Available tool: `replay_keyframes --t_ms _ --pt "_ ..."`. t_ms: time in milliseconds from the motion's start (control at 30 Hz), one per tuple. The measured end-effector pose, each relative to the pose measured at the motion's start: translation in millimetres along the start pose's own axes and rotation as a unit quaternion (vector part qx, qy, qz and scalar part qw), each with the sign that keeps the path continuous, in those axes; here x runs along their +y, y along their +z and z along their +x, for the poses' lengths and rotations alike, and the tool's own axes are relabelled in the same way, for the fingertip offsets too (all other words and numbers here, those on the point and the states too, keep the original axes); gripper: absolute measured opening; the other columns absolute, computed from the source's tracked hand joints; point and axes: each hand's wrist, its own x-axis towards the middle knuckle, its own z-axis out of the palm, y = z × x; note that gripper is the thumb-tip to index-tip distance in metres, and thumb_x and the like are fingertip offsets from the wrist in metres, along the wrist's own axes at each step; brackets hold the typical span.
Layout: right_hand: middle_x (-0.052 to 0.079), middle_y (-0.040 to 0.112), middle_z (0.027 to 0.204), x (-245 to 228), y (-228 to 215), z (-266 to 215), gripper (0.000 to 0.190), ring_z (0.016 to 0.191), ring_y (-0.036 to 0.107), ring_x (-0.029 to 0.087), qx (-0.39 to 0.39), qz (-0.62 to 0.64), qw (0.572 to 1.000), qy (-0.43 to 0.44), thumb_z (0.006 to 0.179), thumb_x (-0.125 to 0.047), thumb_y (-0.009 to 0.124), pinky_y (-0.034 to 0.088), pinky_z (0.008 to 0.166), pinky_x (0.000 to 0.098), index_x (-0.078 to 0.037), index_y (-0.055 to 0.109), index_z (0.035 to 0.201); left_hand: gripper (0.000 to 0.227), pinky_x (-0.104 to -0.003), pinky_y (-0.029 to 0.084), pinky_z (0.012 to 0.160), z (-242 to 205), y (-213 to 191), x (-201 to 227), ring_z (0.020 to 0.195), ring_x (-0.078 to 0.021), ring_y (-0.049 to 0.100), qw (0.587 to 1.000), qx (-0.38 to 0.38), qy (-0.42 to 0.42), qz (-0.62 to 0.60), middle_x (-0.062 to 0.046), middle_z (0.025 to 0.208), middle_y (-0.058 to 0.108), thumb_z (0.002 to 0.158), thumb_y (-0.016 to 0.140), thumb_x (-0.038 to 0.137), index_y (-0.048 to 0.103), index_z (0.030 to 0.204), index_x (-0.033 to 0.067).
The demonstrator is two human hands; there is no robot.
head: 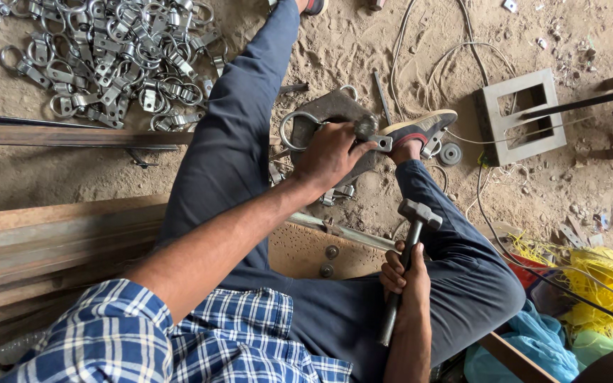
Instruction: The person sits on the ground and uses a hammer to strike a metal part held in a vise. They repeatedly adjust the metal part and strike it to shape or assemble it.
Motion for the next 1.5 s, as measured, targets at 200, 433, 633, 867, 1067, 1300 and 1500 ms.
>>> replay_keyframes --t_ms 200,433,633,867,1067,1300,1500 --pt "-0.004 0.034 0.064 0.4 0.1 2.9 0.04 0.043 0.027 0.003 0.015 -0.036 0.999 0.008 0.111 -0.048 0.036 0.026 0.035 0.0178 -0.01 0.048 0.106 0.025 -0.028 0.061 0.055 15.7 6.0 -2.8 0.065 -0.0132 0.07 0.998 -0.055 0.016 0.021 -0.008 0.082 0.074 0.097 0.072 0.03 0.069 0.106 0.007" --pt "0.0 0.039 0.057 2.0 49.3 -7.9 0.042 0.039 0.035 0.009 0.154 -0.294 0.942 -0.047 0.108 -0.045 0.034 0.03 0.034 0.0244 -0.008 0.05 0.099 0.027 -0.028 0.058 0.047 18.4 6.6 -2.9 0.055 -0.0142 0.066 0.996 -0.082 0.013 0.017 -0.008 0.074 0.071 0.098 0.073 0.027 0.07 0.111 0.0041" --pt "0.0 0.05 0.06 -40.5 124.0 -62.7 0.035 0.039 0.043 0.009 0.088 -0.489 0.813 -0.305 0.111 -0.034 0.037 0.037 0.032 0.0257 -0.008 0.056 0.097 0.03 -0.028 0.056 0.044 15.1 10.4 -2.7 0.054 -0.014 0.064 0.998 -0.05 0.022 0.038 -0.008 0.072 0.07 0.092 0.075 0.024 0.069 0.114 0.0037" --pt "0.009 0.055 0.073 -98.3 189.9 -121.1 0.022 0.058 0.055 0.021 0.123 -0.471 0.681 -0.547 0.111 -0.023 0.047 0.046 0.051 0.0362 -0.003 0.052 0.116 0.024 -0.029 0.056 0.044 17.9 17.6 -6.5 0.049 -0.0149 0.062 0.998 -0.045 0.025 0.028 -0.007 0.067 0.068 0.097 0.073 0.023 0.07 0.111 0.0052" --pt "0.02 0.053 0.074 -31.4 156.4 -47.4 0.025 0.067 0.05 0.035 0.12 -0.683 0.609 -0.385 0.108 -0.012 0.052 0.04 0.059 0.0489 0.006 0.053 0.125 0.024 -0.035 0.058 0.051 6.3 -5.1 15.8 0.06 -0.022 0.071 0.997 -0.071 0.02 -0.012 -0.012 0.076 0.073 0.097 0.071 0.021 0.07 0.117 0.0081" --pt "0.005 0.041 0.065 4.1 87.3 -66.7 0.039 0.046 0.037 0.016 0.094 -0.408 0.862 -0.285 0.111 -0.043 0.036 0.032 0.039 0.0311 -0.008 0.05 0.102 0.017 -0.039 0.058 0.057 17.7 3.1 14.6 0.069 -0.0266 0.074 0.998 0.009 0.063 -0.003 -0.013 0.085 0.075 0.095 0.074 0.02 0.071 0.105 0.0069" --pt "-0.002 0.036 0.062 43.1 -6.1 -35.4 0.041 0.039 0.026 0.005 -0.009 0.003 1.0 -0.005 0.107 -0.047 0.044 0.024 0.031 0.0203 -0.008 0.053 0.102 0.019 -0.036 0.058 0.046 13.5 4.2 15.7 0.058 -0.0209 0.071 0.996 -0.065 -0.064 0.004 -0.012 0.083 0.075 0.097 0.069 0.019 0.069 0.111 0.0054"
